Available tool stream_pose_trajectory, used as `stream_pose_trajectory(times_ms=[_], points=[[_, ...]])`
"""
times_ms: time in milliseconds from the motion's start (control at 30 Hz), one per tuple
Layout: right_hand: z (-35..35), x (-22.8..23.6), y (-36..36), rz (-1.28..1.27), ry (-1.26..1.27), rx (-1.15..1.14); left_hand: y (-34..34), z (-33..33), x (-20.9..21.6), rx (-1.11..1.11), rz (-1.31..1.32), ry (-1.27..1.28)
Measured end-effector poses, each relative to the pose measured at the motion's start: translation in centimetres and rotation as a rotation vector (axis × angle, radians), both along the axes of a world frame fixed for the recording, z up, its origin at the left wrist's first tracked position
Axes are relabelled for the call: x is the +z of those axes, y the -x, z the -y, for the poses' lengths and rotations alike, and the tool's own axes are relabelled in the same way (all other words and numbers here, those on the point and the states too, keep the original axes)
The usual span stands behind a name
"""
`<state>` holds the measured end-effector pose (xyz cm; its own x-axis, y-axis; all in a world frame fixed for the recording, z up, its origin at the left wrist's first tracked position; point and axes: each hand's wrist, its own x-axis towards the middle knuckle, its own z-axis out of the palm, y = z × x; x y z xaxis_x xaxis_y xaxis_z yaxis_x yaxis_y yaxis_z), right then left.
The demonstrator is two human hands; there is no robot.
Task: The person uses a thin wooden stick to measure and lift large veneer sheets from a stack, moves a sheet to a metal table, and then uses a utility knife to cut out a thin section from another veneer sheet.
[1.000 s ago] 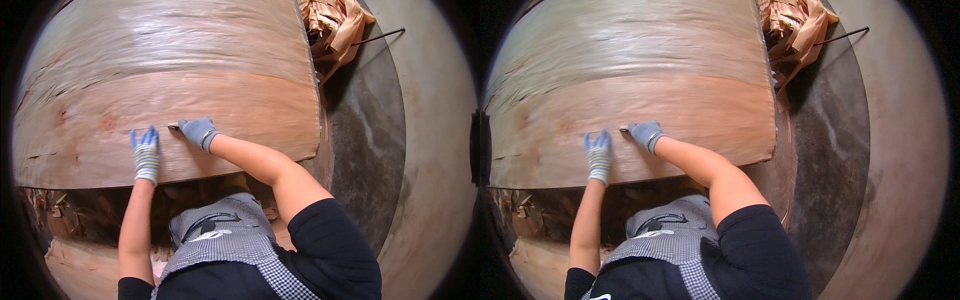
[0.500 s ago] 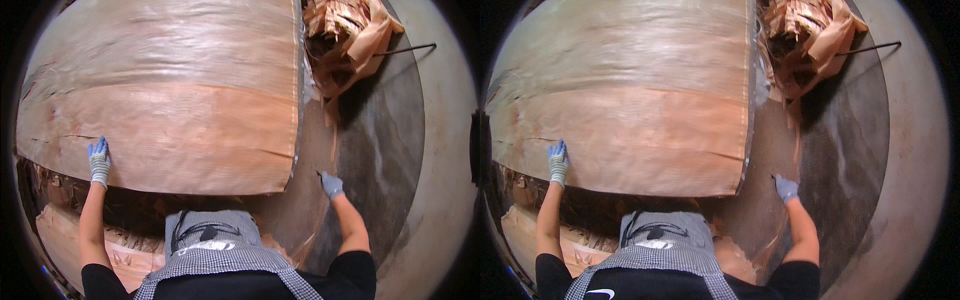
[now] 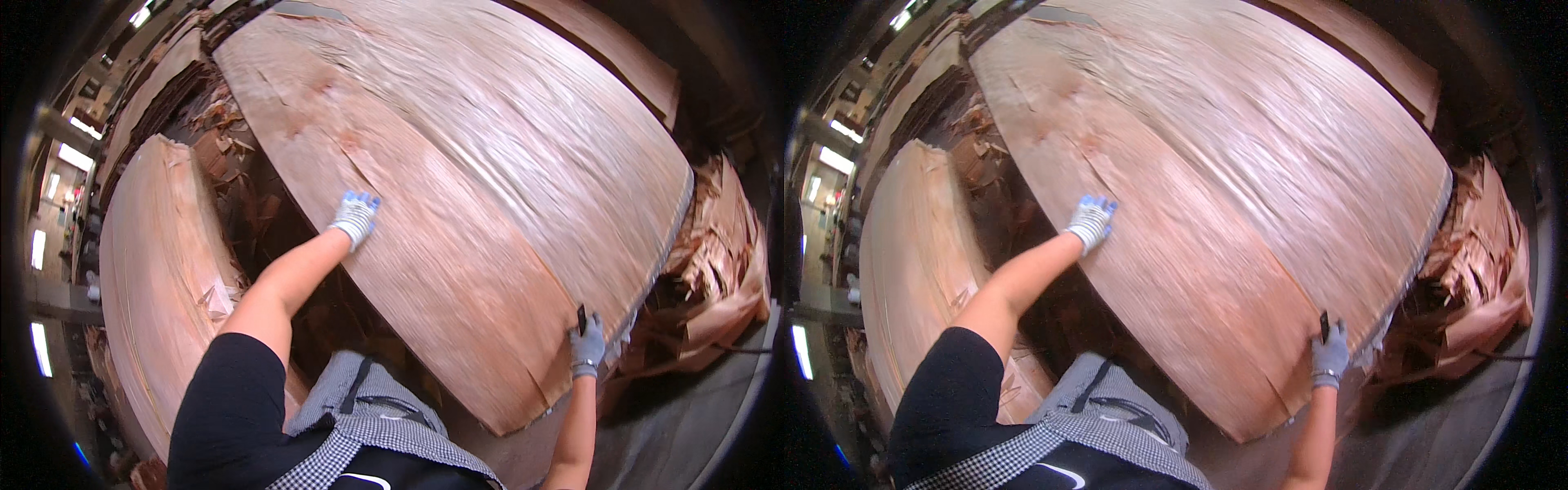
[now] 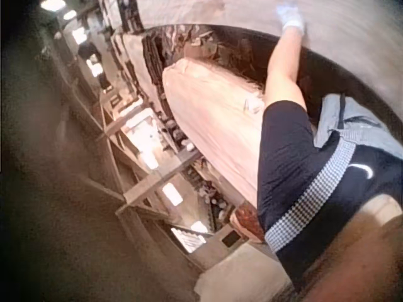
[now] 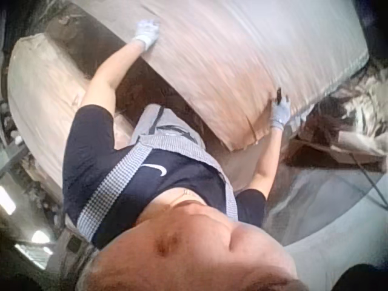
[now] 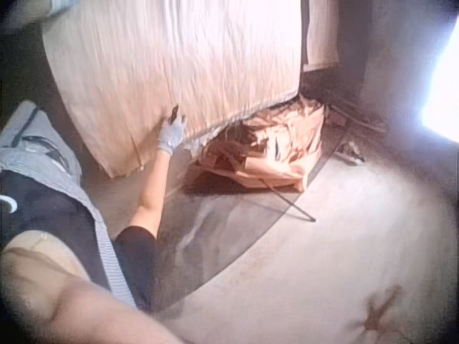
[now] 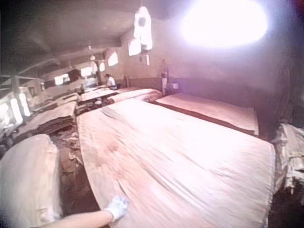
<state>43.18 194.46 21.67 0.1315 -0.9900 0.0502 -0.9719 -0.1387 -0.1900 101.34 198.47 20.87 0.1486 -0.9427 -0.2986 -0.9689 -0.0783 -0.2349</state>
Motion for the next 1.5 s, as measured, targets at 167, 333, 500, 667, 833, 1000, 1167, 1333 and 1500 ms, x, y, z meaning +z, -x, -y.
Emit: stream_pose_trajectory(times_ms=[167,333,500,667,833,1000,1167,1333,1500], points=[[0.1,3.1,-1.6,-0.014,-0.21,-0.106,-0.6,-0.2,-2.4,-0.033,0.007,0.045],[2.3,5.1,-1.1,-0.167,-0.155,-0.021,-0.6,-0.3,-2.3,-0.077,-0.021,0.076],[5.8,13.9,-5.1,-0.091,-0.007,-0.061,-1.8,-1.3,-2.9,-0.147,-0.026,0.122],[13.1,16.0,0.1,-0.155,0.293,-0.046,-1.7,2.5,4.7,-0.028,-0.323,0.022],[19.9,17.1,1.3,0.233,0.073,-0.305,-4.5,9.9,5.0,0.235,-0.645,0.395],[17.3,12.6,13.2,-0.036,0.255,-0.167,-3.9,21.1,5.1,0.25,-0.573,0.636],[17.3,10.4,-1.7,0.125,-0.19,-0.419,-7.8,24.1,5.1,0.414,-0.338,0.544],[15.8,7.4,-1.7,-0.051,-0.232,-0.398,-8.0,29.7,5.4,0.204,-0.273,0.17],[14.8,9.9,-7.8,-0.308,-0.221,-0.369,-7.2,32.2,4.2,0.108,-0.32,0.021]])
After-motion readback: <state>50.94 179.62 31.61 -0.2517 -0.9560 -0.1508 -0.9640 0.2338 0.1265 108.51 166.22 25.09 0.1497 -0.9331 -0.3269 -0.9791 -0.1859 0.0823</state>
